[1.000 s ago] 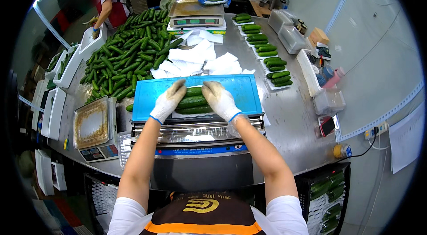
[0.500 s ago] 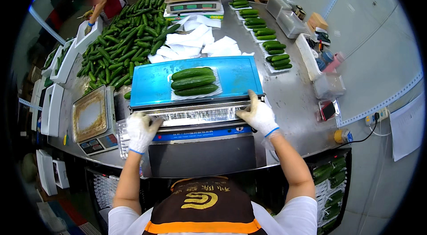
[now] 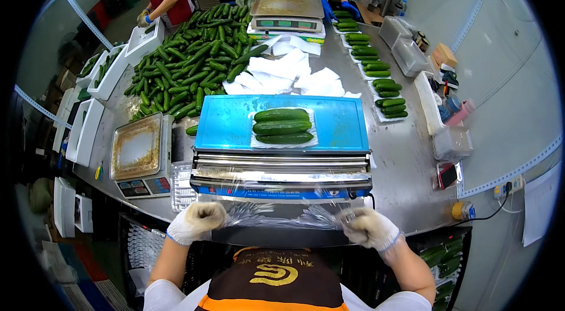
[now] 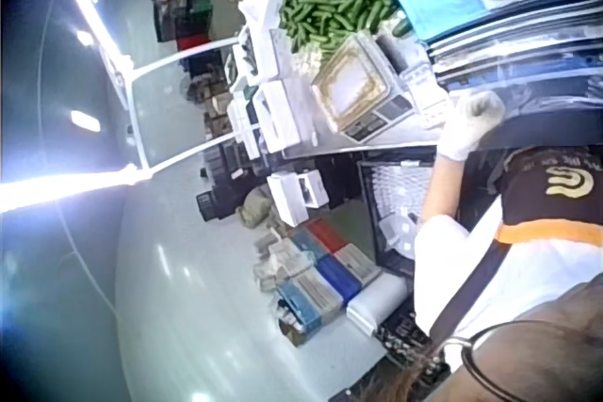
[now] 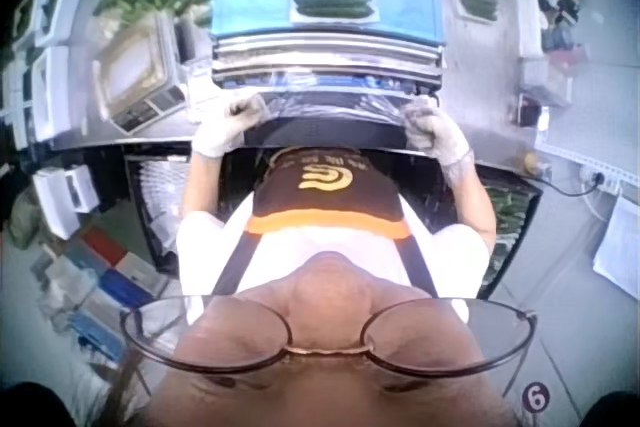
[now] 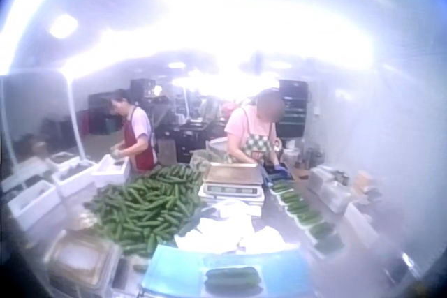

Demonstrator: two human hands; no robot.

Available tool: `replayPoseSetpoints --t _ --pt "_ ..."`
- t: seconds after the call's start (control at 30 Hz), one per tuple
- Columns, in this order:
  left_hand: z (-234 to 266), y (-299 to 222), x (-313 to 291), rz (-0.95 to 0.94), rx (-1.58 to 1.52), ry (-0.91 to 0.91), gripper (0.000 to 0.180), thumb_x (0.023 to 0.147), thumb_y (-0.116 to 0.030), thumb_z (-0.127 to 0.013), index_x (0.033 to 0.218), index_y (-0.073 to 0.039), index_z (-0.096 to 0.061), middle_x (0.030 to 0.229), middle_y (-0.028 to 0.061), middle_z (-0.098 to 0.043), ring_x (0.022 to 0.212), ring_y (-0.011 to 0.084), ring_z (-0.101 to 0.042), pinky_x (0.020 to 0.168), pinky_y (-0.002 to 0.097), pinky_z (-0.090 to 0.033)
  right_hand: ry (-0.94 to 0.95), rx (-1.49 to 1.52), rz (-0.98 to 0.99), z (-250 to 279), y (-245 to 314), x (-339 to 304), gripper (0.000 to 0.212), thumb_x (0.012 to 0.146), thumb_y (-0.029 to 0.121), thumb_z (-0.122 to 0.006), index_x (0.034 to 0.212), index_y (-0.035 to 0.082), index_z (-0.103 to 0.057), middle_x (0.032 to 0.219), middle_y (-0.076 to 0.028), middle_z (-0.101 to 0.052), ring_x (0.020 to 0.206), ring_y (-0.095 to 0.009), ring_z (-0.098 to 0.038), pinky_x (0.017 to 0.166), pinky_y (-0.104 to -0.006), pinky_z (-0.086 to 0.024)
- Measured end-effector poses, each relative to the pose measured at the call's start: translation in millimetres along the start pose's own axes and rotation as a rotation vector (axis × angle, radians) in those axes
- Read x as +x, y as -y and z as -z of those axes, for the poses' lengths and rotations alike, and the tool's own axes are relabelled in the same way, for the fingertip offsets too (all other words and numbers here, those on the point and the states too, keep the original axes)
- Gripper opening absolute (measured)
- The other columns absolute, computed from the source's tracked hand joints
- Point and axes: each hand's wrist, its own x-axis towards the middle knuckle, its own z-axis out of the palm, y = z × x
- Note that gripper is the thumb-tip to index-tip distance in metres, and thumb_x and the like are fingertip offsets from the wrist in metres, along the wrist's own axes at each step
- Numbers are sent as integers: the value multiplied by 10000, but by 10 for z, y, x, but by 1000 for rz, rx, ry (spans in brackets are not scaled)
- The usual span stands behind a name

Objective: The person packs cucumbers by placing them into plastic bags and sealing the bags using a heat sealer machine before placing the finished packages into a crate.

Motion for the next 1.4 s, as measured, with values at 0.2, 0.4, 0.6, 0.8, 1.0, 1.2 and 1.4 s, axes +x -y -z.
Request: replayPoseSetpoints --t 0.2,0.4,0.6,0.8,1.0,1.2,1.4 --pt "-93 -765 383 -549 -815 138 189 888 -177 -588 877 3 -643 857 156 -633 895 284 -600 892 515 -464 551 328 874 -4 829 109 189 888 83 -529 1020 -37 -591 777 -119 -632 651 -198 -610 543 -281 -498" --pt "447 -1005 2264 -667 -858 -299 118 895 -112 -589 872 1 -609 963 156 -655 940 247 -619 919 399 -492 -201 -58 1074 -164 1870 1748 280 928 143 -536 1119 -59 -578 1059 -157 -643 857 -197 -623 765 -326 -508" --pt "694 -27 2659 -185 -416 -541 255 827 -117 -654 1010 45 -582 827 84 -623 621 128 -546 590 211 -477 -468 -599 755 138 1457 2549 364 856 286 -585 970 -56 -635 776 -108 -649 684 -136 -581 641 -267 -468" --pt "374 -179 1802 -4 323 -383 724 763 -364 -715 1256 100 -461 1176 258 -573 1087 289 -578 925 338 -457 -406 -876 469 -84 1147 1795 615 801 514 -620 979 -74 -648 772 -126 -651 719 -157 -608 668 -286 -494" --pt "89 -327 1754 -86 631 -466 972 634 -408 -795 1337 96 -349 1264 306 -500 1156 361 -535 984 362 -423 -425 -1004 547 -390 1106 1664 786 668 391 -787 1167 -143 -497 967 -192 -638 838 -240 -627 772 -301 -504" --pt "102 -331 1649 -87 329 -524 861 628 -399 -812 1256 83 -475 1122 268 -602 1004 304 -623 847 343 -500 -134 -175 566 -326 952 1768 661 738 151 -764 1226 -145 -432 1020 -174 -599 829 -168 -601 608 -242 -501" --pt "-232 -180 842 -59 253 -467 797 659 -215 -812 1312 38 -432 1153 178 -568 961 192 -588 800 307 -494 -279 -325 417 -655 438 954 750 753 174 -729 1314 -137 -339 1071 -183 -580 803 -150 -591 541 -224 -471"
